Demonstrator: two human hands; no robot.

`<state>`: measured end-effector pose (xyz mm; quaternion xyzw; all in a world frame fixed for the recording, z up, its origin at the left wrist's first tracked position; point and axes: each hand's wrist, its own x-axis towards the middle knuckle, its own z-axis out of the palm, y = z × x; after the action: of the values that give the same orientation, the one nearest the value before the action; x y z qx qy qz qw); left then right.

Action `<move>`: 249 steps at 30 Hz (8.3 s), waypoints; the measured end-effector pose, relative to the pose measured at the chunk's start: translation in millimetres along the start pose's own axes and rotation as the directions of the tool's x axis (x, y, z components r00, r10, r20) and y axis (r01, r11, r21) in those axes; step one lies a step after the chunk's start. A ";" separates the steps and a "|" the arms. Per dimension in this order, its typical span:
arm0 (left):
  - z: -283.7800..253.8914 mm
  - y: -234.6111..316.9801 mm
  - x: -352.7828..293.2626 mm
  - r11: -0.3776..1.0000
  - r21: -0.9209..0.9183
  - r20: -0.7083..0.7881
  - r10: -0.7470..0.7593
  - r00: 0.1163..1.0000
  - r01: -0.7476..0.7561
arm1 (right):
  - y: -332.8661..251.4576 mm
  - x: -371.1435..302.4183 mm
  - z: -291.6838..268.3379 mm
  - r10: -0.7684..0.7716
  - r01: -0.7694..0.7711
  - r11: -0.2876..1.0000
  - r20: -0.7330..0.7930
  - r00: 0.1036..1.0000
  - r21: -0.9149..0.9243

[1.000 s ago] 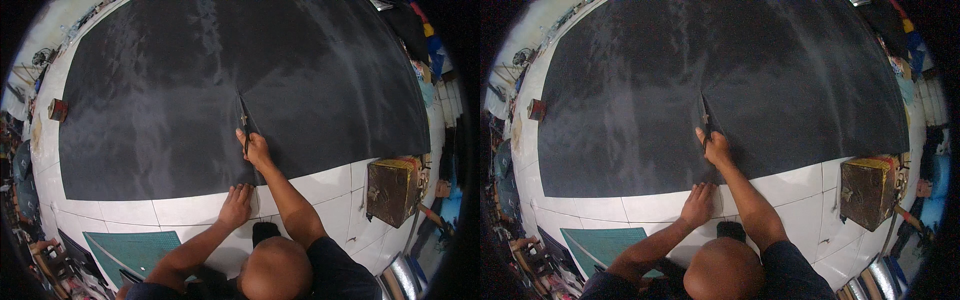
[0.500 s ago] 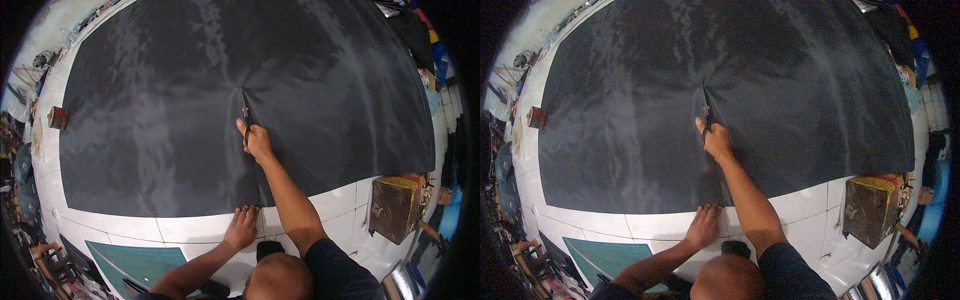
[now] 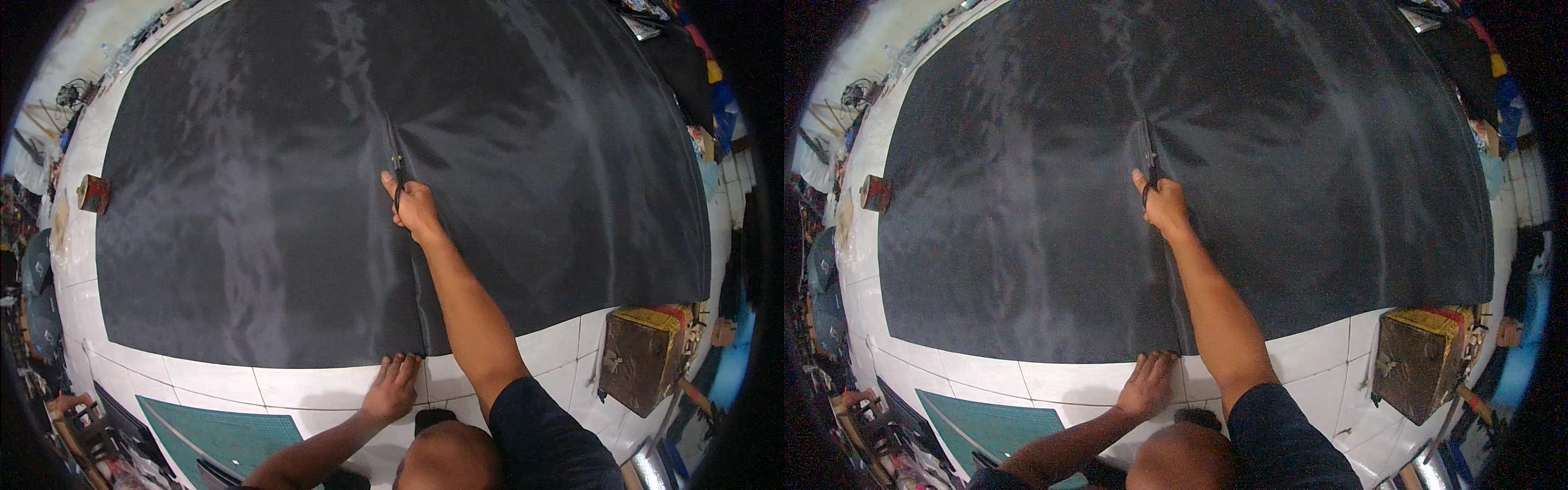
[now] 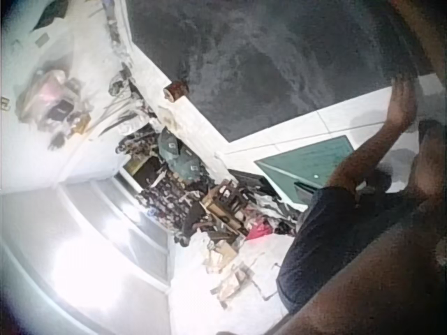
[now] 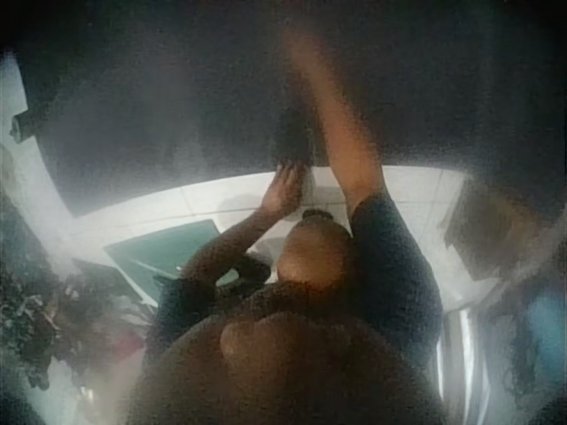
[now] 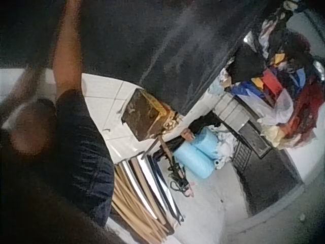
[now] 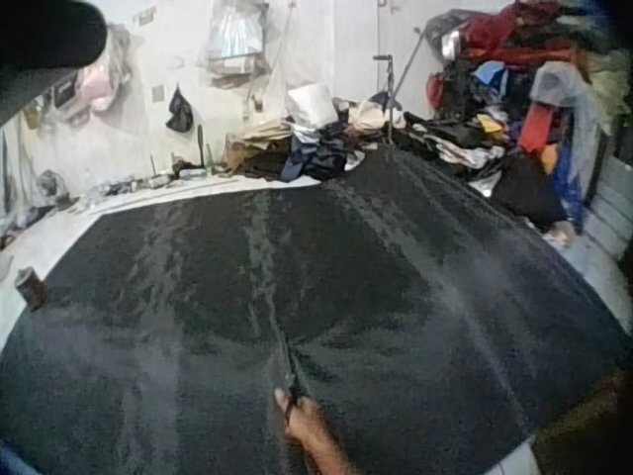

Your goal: The person cuts a large sheet of black fabric on the floor using shears. They repeatedly fold, align, and cut the material into smaller rectangular pieces, using a wooden dowel as a straight edge guide.

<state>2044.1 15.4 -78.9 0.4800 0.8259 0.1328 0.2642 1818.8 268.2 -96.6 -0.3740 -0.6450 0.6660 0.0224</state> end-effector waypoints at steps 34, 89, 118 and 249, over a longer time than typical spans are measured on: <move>-82.2 -2.6 46.8 0.881 -0.353 0.221 -0.250 0.943 0.316 | -55.2 106.4 16.0 -0.006 -0.009 0.990 0.104 0.995 0.143; -145.9 -154.8 264.6 0.895 -0.032 -0.525 -0.394 0.754 0.445 | -142.3 232.6 42.6 0.102 -0.104 0.992 0.020 0.995 0.078; -135.2 -159.1 256.7 0.897 -0.003 -0.467 -0.392 0.793 0.442 | -244.8 428.8 69.9 0.016 -0.019 0.996 0.035 0.999 0.083; -113.5 -286.5 -204.2 0.168 -0.644 -0.120 -0.986 0.117 0.746 | 57.2 -231.4 -221.9 -0.171 -0.235 0.735 -0.509 0.844 -0.636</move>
<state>1854.5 -301.4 -57.6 -0.2522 0.9233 0.2471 0.1509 2128.1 327.1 -13.2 -0.5379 -0.8023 0.2535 0.0520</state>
